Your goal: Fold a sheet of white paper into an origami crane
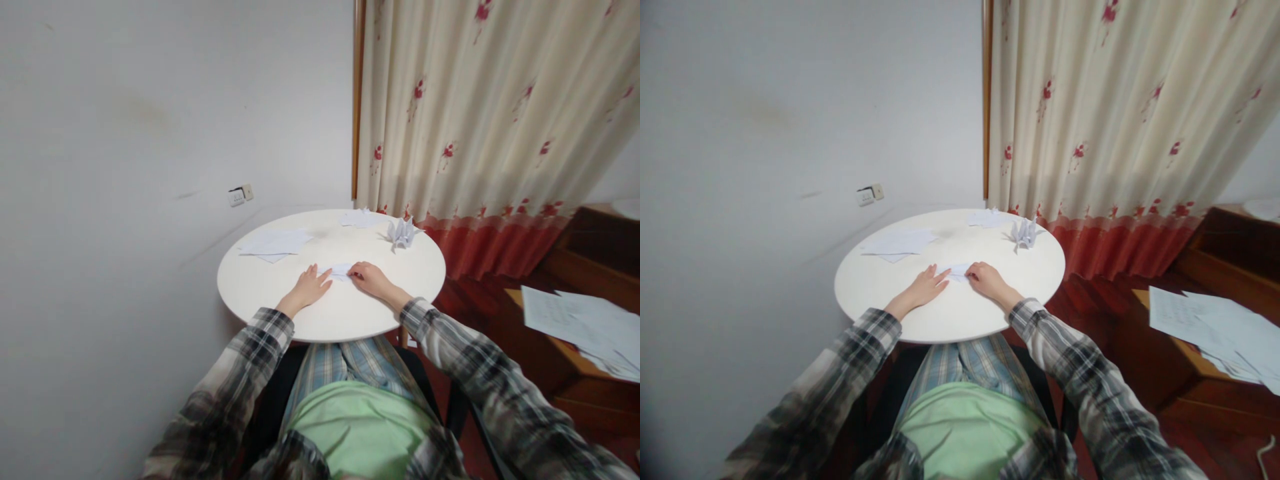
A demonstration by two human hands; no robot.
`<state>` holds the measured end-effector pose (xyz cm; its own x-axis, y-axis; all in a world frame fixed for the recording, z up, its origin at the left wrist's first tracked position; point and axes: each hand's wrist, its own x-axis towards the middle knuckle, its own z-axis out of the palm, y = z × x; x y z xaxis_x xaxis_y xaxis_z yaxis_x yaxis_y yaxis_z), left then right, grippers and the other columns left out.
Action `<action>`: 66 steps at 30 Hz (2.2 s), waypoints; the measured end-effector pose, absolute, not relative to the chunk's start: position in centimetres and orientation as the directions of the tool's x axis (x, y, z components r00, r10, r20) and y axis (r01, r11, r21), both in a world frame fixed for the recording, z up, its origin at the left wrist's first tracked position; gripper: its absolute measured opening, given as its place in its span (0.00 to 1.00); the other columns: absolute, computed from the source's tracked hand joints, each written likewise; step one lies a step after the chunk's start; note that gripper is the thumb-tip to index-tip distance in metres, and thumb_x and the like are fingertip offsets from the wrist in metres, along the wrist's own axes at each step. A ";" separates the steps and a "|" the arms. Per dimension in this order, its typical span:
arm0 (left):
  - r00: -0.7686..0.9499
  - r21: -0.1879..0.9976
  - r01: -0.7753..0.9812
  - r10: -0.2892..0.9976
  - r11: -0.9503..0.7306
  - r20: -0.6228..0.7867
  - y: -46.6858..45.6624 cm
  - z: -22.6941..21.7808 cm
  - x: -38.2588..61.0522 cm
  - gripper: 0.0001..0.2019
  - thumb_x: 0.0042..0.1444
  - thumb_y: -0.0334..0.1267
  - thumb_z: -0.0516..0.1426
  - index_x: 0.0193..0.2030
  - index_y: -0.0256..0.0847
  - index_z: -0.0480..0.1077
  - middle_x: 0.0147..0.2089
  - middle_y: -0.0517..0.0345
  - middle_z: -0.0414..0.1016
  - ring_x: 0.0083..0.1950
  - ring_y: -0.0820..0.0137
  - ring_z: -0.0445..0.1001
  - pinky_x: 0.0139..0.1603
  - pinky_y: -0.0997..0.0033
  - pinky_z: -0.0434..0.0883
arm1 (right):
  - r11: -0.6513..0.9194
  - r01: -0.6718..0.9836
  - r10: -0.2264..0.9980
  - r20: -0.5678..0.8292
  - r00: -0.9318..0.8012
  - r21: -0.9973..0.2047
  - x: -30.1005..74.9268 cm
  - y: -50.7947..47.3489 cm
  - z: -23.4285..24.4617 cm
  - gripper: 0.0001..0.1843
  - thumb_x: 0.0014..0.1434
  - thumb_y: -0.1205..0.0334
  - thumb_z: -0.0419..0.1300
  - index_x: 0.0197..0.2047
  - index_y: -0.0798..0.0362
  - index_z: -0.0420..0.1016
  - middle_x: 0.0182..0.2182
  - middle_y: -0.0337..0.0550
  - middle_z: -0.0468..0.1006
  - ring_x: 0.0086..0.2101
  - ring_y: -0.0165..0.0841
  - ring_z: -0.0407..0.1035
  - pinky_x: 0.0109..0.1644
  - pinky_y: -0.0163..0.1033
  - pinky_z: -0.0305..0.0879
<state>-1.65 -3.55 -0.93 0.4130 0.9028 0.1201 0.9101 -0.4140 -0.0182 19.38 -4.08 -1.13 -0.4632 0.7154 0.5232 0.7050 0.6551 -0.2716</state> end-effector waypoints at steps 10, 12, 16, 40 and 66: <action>0.141 -0.017 0.990 0.981 -0.140 0.132 -3.4 -1.1 -1.4 0.35 0.56 0.58 0.36 0.63 0.33 0.49 0.64 0.33 0.47 0.65 0.49 0.44 0.60 0.50 0.47 | 0.665 0.695 0.708 0.525 -0.472 -0.272 19.4 -4.0 -1.1 0.11 0.53 0.73 0.53 0.38 0.57 0.74 0.35 0.46 0.75 0.37 0.31 0.66 0.44 0.35 0.61; 0.092 -0.027 0.996 0.984 -0.089 0.152 -3.3 -1.1 -1.4 0.38 0.56 0.58 0.37 0.61 0.25 0.50 0.63 0.29 0.47 0.65 0.49 0.44 0.60 0.51 0.47 | 0.671 0.689 0.703 0.531 -0.473 -0.275 19.4 -4.0 -1.1 0.11 0.53 0.73 0.53 0.38 0.57 0.74 0.35 0.46 0.75 0.37 0.31 0.66 0.44 0.35 0.61; 0.092 -0.015 0.996 0.976 -0.091 0.199 -3.3 -1.3 -1.5 0.38 0.56 0.57 0.38 0.59 0.20 0.53 0.63 0.28 0.49 0.65 0.50 0.45 0.61 0.51 0.47 | 0.676 0.682 0.698 0.537 -0.474 -0.278 19.5 -4.0 -1.2 0.11 0.53 0.73 0.53 0.37 0.57 0.74 0.35 0.46 0.75 0.37 0.31 0.66 0.44 0.35 0.61; 0.652 0.059 0.713 0.690 -0.699 0.314 -2.3 0.4 0.1 0.14 0.60 0.37 0.46 0.40 0.37 0.72 0.40 0.51 0.76 0.42 0.68 0.73 0.46 0.70 0.66 | 0.707 0.647 0.681 0.522 -0.513 -0.287 19.7 -3.0 -1.1 0.08 0.54 0.73 0.55 0.34 0.56 0.75 0.32 0.45 0.76 0.34 0.30 0.67 0.42 0.35 0.62; 0.740 -0.218 0.671 0.622 -0.708 0.257 -1.5 0.6 0.6 0.10 0.57 0.34 0.49 0.38 0.36 0.71 0.34 0.50 0.71 0.37 0.67 0.71 0.40 0.68 0.66 | 0.631 0.663 0.759 0.498 -0.419 -0.403 20.6 -2.1 -0.4 0.09 0.57 0.65 0.52 0.37 0.55 0.73 0.32 0.44 0.75 0.31 0.29 0.68 0.37 0.33 0.61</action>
<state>0.58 -1.53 0.60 0.7397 0.6221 0.2567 0.6714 -0.7083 -0.2181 20.60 -2.10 -0.43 -0.4195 0.7592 0.4976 0.6629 0.6307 -0.4035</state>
